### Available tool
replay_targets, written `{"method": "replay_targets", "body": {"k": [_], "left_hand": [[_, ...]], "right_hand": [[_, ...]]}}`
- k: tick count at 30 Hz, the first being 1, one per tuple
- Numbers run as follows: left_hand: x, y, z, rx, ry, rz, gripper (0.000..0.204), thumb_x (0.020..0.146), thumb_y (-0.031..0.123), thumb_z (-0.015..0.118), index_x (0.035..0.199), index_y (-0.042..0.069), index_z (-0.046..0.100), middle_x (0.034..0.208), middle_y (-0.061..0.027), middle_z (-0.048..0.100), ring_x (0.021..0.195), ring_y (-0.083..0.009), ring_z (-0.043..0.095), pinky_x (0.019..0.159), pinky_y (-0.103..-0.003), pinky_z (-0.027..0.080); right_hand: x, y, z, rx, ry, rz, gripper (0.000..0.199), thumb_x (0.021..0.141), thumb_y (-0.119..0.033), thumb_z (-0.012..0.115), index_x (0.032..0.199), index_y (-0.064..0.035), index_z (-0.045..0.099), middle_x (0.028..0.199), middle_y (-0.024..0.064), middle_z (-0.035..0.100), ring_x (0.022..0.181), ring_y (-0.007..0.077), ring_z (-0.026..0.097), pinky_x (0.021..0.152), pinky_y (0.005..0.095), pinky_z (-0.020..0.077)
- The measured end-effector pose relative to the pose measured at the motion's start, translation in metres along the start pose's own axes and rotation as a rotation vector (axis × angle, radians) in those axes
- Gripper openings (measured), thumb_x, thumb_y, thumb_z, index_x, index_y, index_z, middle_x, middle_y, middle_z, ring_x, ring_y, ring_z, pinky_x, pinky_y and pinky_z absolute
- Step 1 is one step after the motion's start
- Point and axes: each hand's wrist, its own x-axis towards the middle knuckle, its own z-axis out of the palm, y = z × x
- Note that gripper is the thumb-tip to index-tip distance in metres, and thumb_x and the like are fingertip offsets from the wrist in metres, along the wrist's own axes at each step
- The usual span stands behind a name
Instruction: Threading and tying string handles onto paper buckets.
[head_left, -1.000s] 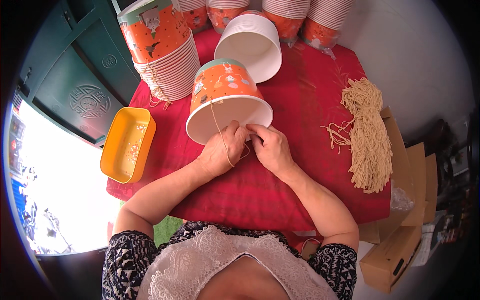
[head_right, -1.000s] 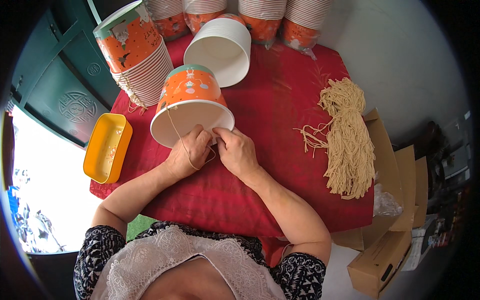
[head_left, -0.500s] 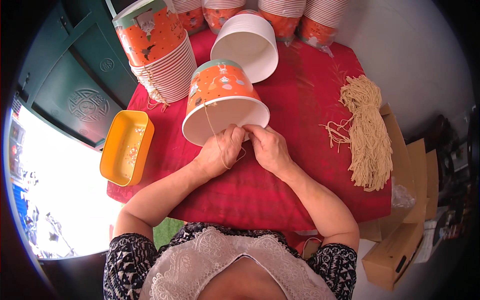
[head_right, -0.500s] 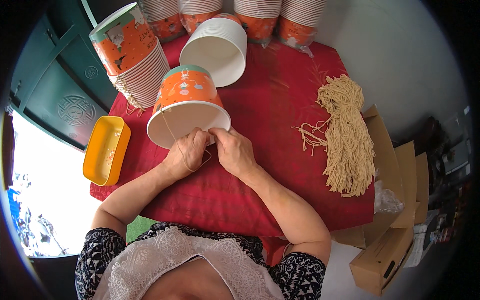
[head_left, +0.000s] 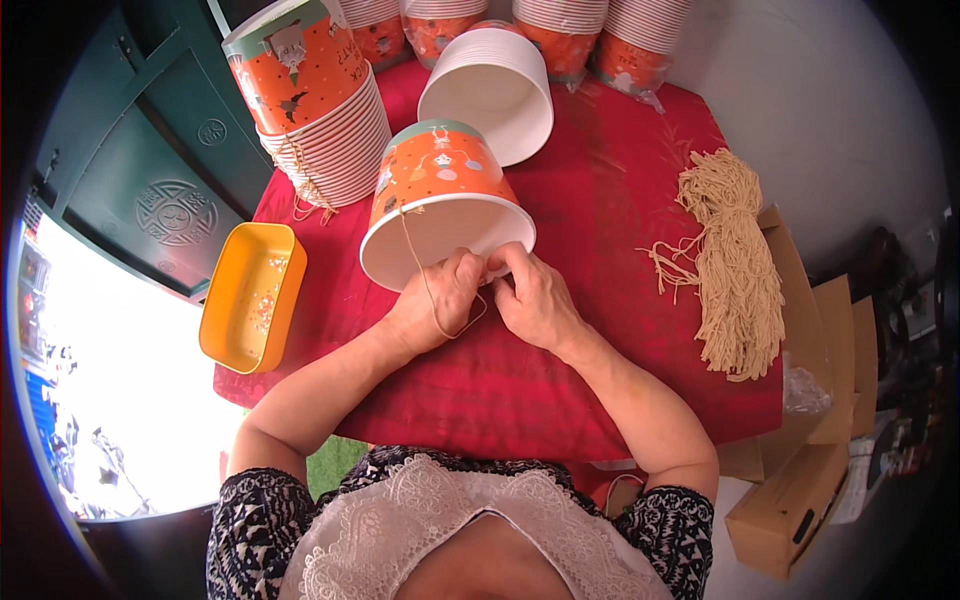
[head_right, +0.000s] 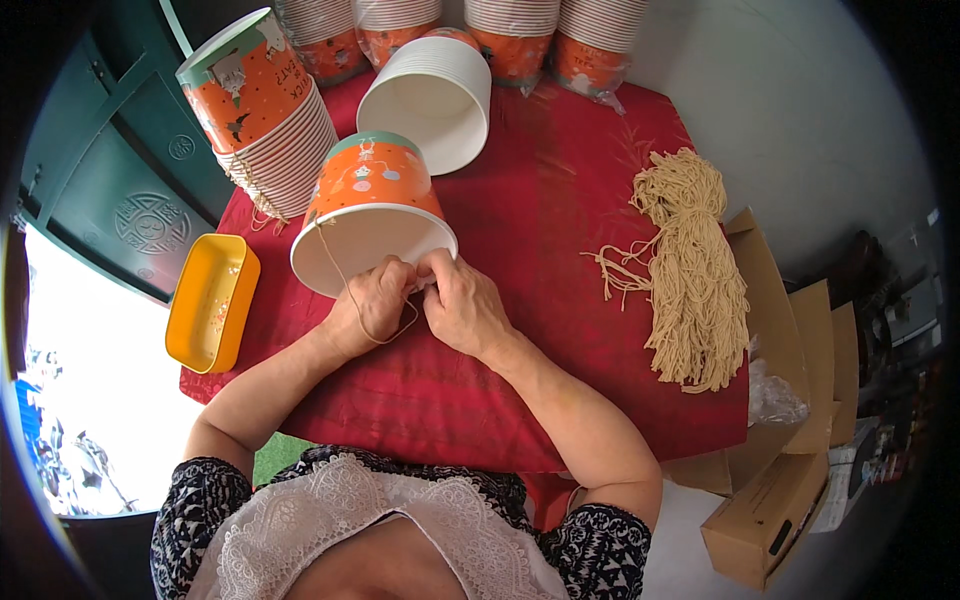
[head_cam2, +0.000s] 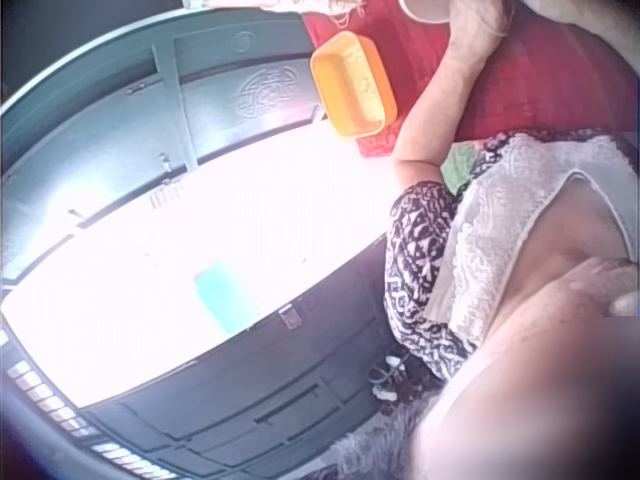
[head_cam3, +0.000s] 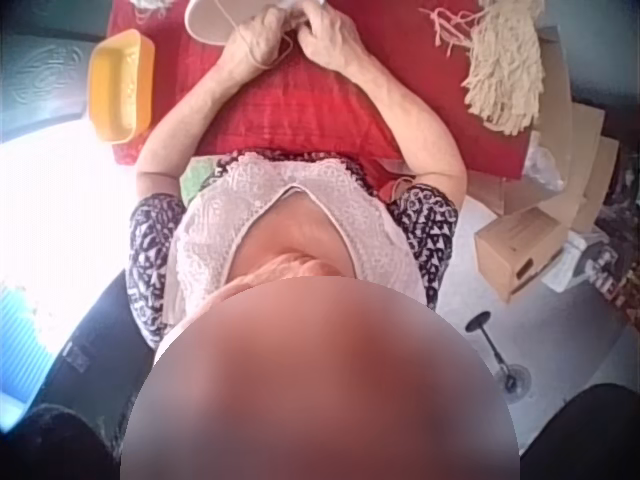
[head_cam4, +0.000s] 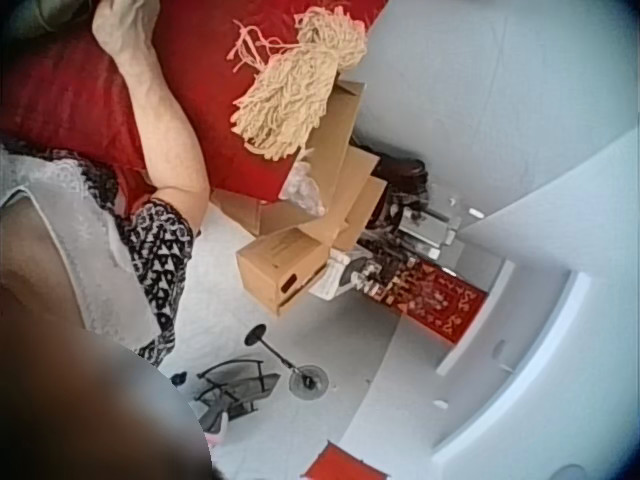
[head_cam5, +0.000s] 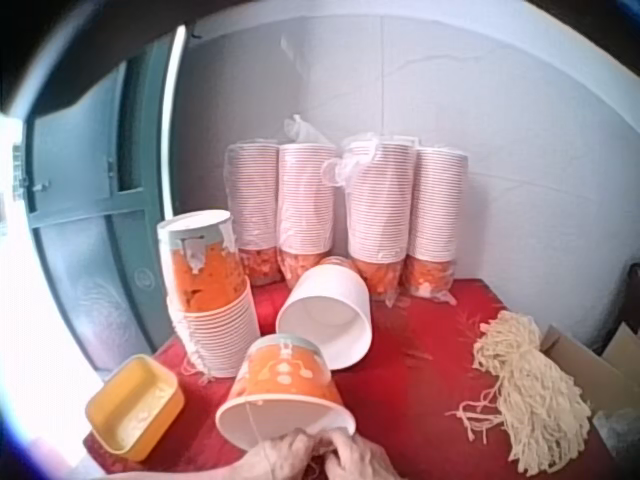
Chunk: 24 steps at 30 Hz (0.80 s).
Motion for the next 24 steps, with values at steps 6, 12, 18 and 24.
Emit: {"method": "replay_targets", "body": {"k": [6, 12, 18, 24], "left_hand": [[0.0008, -0.0003, -0.0039, -0.025, 0.000, 0.020, 0.017, 0.083, 0.000, 0.064, 0.093, 0.003, 0.051, 0.081, -0.0161, 0.059, 0.070, -0.0364, 0.062, 0.063, -0.044, 0.051], [-0.0005, -0.0015, -0.0034, -0.080, -0.048, 0.000, 0.020, 0.078, -0.001, 0.062, 0.093, 0.001, 0.050, 0.086, -0.0168, 0.060, 0.076, -0.0373, 0.063, 0.064, -0.045, 0.052], [-0.0004, -0.0039, -0.0024, -0.106, -0.024, 0.015, 0.016, 0.081, 0.001, 0.061, 0.092, 0.002, 0.050, 0.084, -0.0167, 0.060, 0.073, -0.0376, 0.063, 0.062, -0.046, 0.052], [-0.0009, -0.0026, -0.0051, -0.191, 0.021, -0.065, 0.013, 0.083, -0.002, 0.066, 0.090, 0.002, 0.056, 0.079, -0.0143, 0.062, 0.072, -0.0343, 0.064, 0.063, -0.040, 0.052]], "right_hand": [[0.0018, -0.0021, 0.0004, -0.034, 0.063, -0.073, 0.027, 0.086, -0.002, 0.056, 0.113, -0.0028, 0.055, 0.094, 0.0241, 0.066, 0.083, 0.0423, 0.065, 0.070, 0.0495, 0.0539], [0.0021, -0.0030, -0.0021, 0.000, 0.002, -0.062, 0.017, 0.089, -0.005, 0.054, 0.105, -0.0022, 0.059, 0.090, 0.0240, 0.066, 0.081, 0.0424, 0.065, 0.068, 0.0497, 0.0532], [0.0017, 0.0006, -0.0021, -0.001, -0.011, -0.031, 0.009, 0.089, -0.005, 0.058, 0.096, -0.0020, 0.056, 0.084, 0.0224, 0.065, 0.077, 0.0416, 0.065, 0.066, 0.0497, 0.0517], [0.0019, -0.0016, -0.0033, -0.012, -0.013, -0.010, 0.009, 0.087, 0.000, 0.061, 0.093, 0.0001, 0.055, 0.083, 0.0171, 0.066, 0.075, 0.0358, 0.067, 0.063, 0.0421, 0.0518]]}}
